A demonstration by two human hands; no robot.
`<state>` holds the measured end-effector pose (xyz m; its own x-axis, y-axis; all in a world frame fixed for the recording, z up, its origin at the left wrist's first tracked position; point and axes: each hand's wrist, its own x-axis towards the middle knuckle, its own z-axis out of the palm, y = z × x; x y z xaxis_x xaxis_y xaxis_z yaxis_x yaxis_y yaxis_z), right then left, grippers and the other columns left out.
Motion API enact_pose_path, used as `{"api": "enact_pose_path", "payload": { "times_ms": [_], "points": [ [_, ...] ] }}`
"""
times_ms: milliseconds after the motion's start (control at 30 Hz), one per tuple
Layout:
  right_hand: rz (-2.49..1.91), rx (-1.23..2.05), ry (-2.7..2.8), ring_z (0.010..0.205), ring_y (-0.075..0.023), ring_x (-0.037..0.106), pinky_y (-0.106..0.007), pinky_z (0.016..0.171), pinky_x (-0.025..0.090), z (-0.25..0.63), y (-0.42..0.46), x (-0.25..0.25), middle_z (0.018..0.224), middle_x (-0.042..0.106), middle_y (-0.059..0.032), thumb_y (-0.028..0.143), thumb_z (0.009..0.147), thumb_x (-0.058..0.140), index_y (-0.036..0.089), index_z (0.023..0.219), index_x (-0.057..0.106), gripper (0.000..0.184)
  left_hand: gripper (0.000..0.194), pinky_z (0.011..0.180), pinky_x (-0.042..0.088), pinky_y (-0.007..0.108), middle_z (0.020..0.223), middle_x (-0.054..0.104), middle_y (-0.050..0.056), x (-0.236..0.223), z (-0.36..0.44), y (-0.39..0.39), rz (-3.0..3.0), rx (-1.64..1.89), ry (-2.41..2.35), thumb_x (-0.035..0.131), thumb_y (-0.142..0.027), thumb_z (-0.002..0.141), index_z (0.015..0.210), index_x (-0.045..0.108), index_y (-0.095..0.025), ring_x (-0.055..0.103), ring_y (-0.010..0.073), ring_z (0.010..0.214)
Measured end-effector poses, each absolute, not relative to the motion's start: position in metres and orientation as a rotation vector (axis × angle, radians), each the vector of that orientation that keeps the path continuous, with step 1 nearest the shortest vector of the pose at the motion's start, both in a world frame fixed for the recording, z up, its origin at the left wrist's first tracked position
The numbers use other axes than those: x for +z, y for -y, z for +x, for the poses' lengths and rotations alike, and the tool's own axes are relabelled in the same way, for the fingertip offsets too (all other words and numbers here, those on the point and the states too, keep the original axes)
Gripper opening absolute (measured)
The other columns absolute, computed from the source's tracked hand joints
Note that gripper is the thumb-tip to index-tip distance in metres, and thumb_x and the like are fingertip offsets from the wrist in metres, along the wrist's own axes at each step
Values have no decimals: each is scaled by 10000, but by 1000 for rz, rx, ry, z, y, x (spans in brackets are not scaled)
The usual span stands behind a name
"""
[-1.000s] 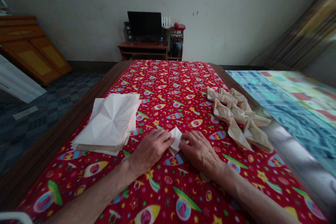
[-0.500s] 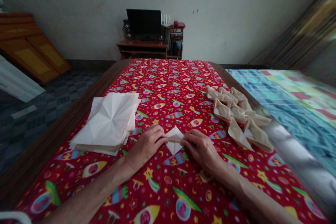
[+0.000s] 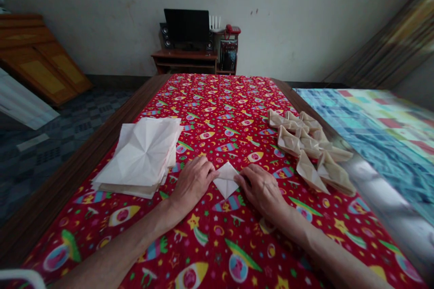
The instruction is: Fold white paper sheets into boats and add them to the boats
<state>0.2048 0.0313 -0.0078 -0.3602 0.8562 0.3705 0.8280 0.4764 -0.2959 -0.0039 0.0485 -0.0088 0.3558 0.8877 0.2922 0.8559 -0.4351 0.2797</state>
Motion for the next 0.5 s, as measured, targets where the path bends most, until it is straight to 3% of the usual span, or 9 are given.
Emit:
{"api": "enact_pose_path", "payload": {
  "times_ms": [300, 500],
  "points": [
    [-1457, -96, 2348, 645, -152, 504, -267, 597, 309, 203, -35, -8, 695, 543, -17, 317, 919, 483, 186, 715, 541, 250, 186, 720, 416, 306, 825, 562, 24, -5, -3, -47, 2538, 598, -1677, 575, -299, 876, 742, 534, -176, 529, 179, 783],
    [-1466, -159, 2364, 626, -146, 507, -264, 591, 294, 203, -37, -8, 682, 548, -13, 315, 914, 491, 185, 705, 549, 253, 79, 761, 447, 328, 885, 582, 33, -8, -3, -46, 2578, 631, -1676, 532, -239, 898, 869, 565, -174, 543, 193, 839]
  ]
}}
